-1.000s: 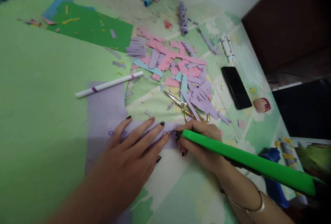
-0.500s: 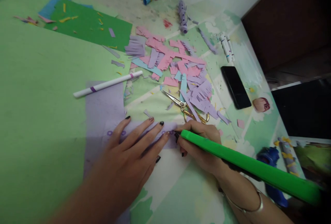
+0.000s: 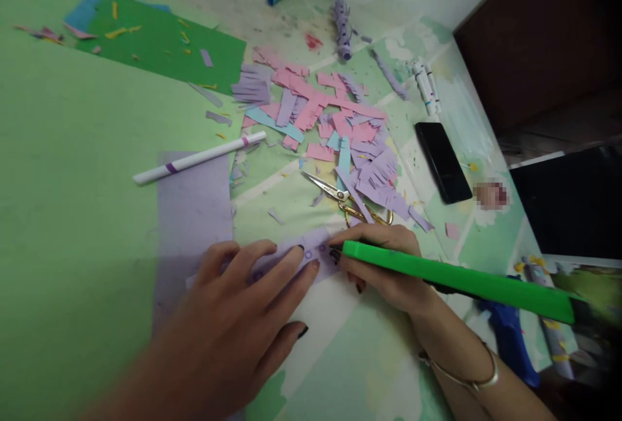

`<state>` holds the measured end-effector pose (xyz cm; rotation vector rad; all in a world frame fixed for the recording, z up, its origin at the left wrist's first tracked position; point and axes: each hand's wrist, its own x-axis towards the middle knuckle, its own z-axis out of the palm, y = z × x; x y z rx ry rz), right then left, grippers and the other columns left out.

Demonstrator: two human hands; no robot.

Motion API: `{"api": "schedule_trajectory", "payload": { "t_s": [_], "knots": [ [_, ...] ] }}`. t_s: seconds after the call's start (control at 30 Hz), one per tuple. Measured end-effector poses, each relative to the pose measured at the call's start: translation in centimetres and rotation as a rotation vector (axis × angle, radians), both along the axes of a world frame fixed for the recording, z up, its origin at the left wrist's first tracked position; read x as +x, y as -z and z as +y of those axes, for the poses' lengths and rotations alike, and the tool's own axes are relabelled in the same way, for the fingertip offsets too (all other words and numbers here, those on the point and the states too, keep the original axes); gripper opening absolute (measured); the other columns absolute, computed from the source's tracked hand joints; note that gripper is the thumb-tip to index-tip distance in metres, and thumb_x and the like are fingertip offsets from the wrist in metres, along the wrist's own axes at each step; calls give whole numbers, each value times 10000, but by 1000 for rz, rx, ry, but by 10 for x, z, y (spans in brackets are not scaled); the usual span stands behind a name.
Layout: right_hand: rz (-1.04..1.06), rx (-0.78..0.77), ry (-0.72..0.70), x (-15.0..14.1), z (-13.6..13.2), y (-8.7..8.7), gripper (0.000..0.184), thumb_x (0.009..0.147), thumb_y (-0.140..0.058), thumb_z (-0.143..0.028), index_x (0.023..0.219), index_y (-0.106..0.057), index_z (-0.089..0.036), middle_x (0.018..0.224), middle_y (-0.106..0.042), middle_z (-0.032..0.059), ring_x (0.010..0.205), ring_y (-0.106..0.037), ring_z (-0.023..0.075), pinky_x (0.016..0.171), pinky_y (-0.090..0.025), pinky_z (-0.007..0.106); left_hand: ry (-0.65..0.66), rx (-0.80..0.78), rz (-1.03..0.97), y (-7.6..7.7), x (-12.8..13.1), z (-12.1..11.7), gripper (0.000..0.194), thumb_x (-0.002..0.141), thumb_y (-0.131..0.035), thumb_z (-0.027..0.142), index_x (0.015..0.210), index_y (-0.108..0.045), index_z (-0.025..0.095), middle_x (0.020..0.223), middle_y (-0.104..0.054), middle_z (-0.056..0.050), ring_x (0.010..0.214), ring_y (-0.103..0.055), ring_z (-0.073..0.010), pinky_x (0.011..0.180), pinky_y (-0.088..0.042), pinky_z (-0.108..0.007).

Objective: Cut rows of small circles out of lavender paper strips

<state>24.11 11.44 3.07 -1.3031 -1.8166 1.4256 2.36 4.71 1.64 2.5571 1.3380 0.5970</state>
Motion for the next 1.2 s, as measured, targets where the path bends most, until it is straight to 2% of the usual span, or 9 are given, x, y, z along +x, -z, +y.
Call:
{"api": "schedule_trajectory", "payload": {
  "t_s": [0.1, 0.2, 0.4, 0.77, 1.07, 1.2],
  "knots": [
    [72, -100, 20, 0, 0, 1, 143, 779, -633, -135, 895, -710, -165, 523, -614, -35, 398, -574, 85, 389, -498, 167, 1, 46, 22, 0, 1, 2, 358, 923, -476, 377, 1234, -594, 246, 1220, -648, 18, 999, -510, -289, 818, -334, -470],
    [108, -96, 36, -2, -1, 1, 150, 758, -629, -97, 875, -705, -151, 534, -634, -25, 419, -596, 91, 412, -520, 171, -18, 29, 20, 3, 2, 0, 339, 927, -481, 325, 1247, -579, 270, 1235, -641, 29, 1012, -513, -290, 826, -340, -477],
    [98, -88, 40, -4, -3, 0, 142, 750, -615, -75, 858, -689, -127, 553, -664, 1, 456, -628, 107, 457, -532, 186, -13, -5, 30, 9, 0, -5, 426, 889, -493, 198, 1307, -524, 280, 1297, -601, 17, 1060, -498, -312, 843, -343, -494],
    [73, -78, 53, -5, -2, 0, 129, 737, -615, -78, 835, -688, -118, 538, -662, 3, 445, -630, 107, 461, -525, 179, 3, 2, 59, 9, -1, -5, 430, 889, -503, 198, 1313, -517, 268, 1301, -591, 15, 1055, -484, -306, 840, -346, -496],
    [-66, 128, 86, -11, -6, -5, 101, 732, -606, -90, 773, -699, -96, 474, -631, 2, 404, -598, 102, 443, -487, 170, -2, 10, 48, 10, -1, -3, 419, 889, -493, 207, 1305, -523, 258, 1289, -600, 9, 1060, -480, -310, 844, -348, -488],
    [-57, 108, 115, -13, -6, -5, 109, 719, -600, -89, 766, -698, -94, 490, -652, 17, 420, -622, 118, 457, -502, 180, 4, 2, 65, 11, 1, -3, 420, 893, -497, 211, 1309, -519, 258, 1291, -597, 10, 1055, -483, -308, 847, -349, -487]
  ]
}}
